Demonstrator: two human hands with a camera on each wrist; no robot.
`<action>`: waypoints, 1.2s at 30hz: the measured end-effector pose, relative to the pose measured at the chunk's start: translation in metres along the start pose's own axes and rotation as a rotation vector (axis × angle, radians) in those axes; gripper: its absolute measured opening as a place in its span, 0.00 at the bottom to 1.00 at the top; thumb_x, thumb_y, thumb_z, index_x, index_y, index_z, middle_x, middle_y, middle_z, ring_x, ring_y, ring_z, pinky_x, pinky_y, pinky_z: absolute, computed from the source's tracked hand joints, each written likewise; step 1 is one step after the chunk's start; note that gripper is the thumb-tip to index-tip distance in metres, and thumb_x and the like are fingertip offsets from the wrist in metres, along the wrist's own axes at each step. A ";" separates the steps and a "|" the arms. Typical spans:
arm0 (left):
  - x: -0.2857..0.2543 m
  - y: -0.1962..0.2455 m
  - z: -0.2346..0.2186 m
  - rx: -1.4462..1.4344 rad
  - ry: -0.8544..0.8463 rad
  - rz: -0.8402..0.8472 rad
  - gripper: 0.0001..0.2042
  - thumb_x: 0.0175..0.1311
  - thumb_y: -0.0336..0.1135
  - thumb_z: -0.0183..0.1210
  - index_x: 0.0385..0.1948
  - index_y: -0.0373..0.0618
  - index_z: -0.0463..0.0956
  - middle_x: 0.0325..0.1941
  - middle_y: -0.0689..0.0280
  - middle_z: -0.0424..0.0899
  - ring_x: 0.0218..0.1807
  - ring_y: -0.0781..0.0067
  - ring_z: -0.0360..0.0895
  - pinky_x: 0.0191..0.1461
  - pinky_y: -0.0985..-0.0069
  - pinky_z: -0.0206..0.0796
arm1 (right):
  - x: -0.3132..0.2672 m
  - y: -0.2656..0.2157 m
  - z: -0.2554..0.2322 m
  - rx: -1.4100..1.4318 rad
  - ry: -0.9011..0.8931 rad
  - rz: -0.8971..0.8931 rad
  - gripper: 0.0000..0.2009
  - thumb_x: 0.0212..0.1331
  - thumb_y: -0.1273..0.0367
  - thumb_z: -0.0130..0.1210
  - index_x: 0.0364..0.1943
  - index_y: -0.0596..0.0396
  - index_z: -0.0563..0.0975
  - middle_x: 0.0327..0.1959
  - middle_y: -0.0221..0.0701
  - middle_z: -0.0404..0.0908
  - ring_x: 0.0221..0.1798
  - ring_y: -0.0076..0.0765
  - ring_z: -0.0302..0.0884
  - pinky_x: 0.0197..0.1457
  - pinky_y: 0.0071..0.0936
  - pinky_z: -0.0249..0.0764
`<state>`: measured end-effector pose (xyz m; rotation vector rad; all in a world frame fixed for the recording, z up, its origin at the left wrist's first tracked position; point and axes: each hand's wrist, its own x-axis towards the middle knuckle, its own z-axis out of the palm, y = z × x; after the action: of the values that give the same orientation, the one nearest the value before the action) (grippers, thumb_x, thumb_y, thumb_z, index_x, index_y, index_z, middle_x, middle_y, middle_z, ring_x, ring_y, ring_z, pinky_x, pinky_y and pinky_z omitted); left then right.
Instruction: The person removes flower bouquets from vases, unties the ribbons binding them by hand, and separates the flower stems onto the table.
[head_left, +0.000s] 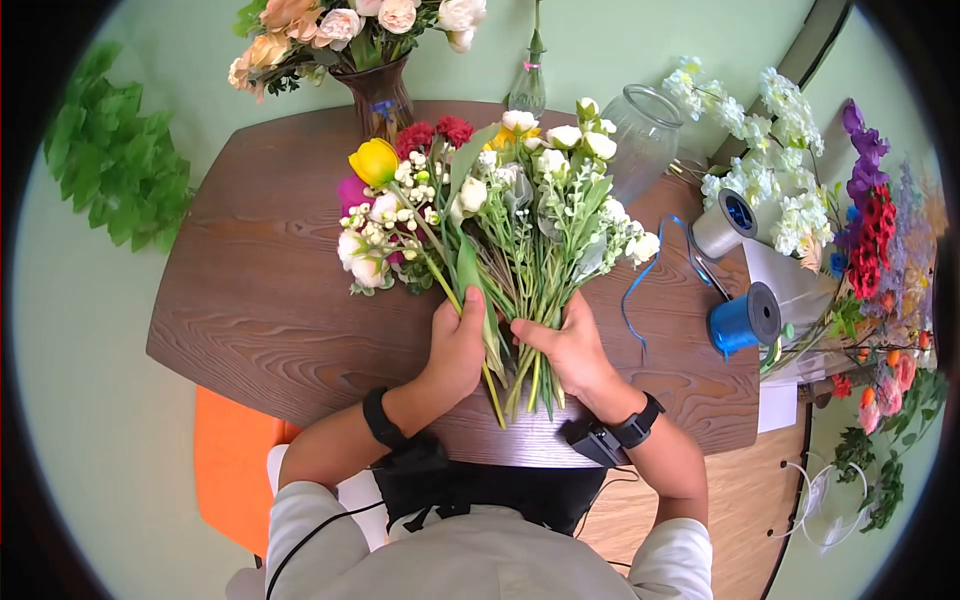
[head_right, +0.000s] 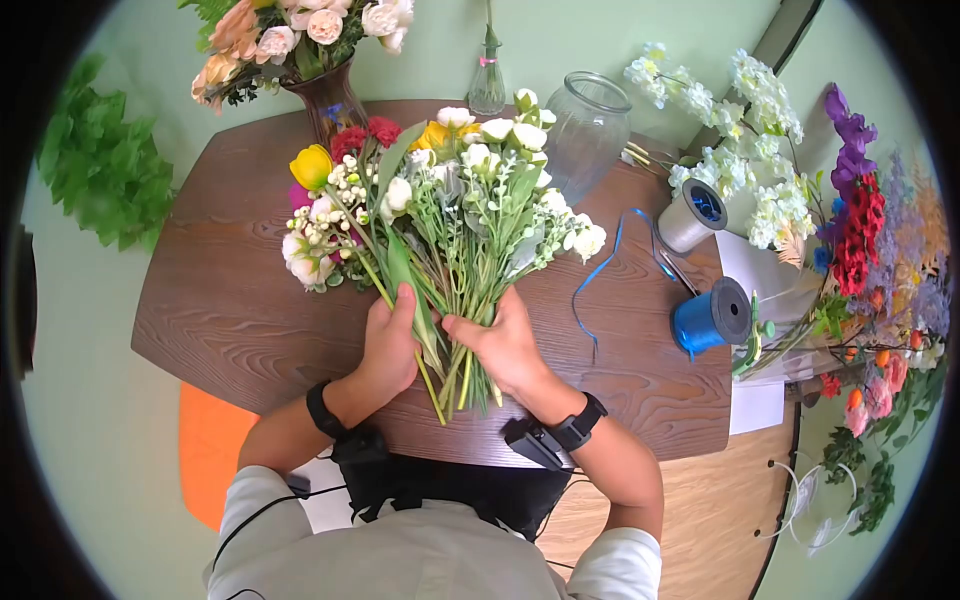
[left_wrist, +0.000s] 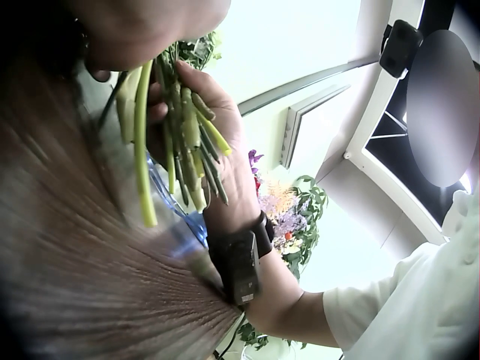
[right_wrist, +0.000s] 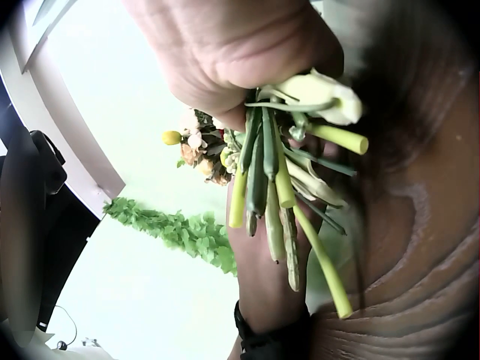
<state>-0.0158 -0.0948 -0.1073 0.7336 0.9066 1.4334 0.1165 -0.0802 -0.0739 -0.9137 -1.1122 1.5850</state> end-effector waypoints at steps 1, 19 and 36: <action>-0.004 0.001 0.005 0.021 0.087 0.064 0.16 0.70 0.40 0.38 0.46 0.35 0.65 0.44 0.59 0.73 0.42 0.71 0.72 0.44 0.71 0.70 | -0.001 -0.001 -0.002 0.009 0.024 -0.005 0.23 0.47 0.84 0.55 0.49 0.60 0.64 0.38 0.33 0.75 0.34 0.26 0.74 0.34 0.22 0.74; 0.002 0.010 0.006 0.038 0.077 0.175 0.07 0.58 0.25 0.56 0.37 0.36 0.73 0.37 0.65 0.78 0.35 0.77 0.75 0.39 0.78 0.69 | -0.010 0.007 -0.003 -0.123 -0.004 -0.120 0.25 0.46 0.86 0.49 0.53 0.60 0.62 0.49 0.34 0.72 0.48 0.29 0.72 0.52 0.28 0.69; 0.004 0.013 0.002 -0.109 -0.154 0.035 0.14 0.56 0.24 0.57 0.44 0.41 0.66 0.39 0.68 0.74 0.40 0.81 0.72 0.45 0.80 0.65 | -0.008 0.001 -0.014 -0.221 -0.274 -0.116 0.23 0.51 0.78 0.55 0.54 0.58 0.65 0.49 0.30 0.71 0.53 0.26 0.66 0.59 0.26 0.60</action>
<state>-0.0211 -0.0901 -0.0955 0.7701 0.6949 1.4247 0.1311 -0.0845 -0.0792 -0.7718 -1.5294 1.5440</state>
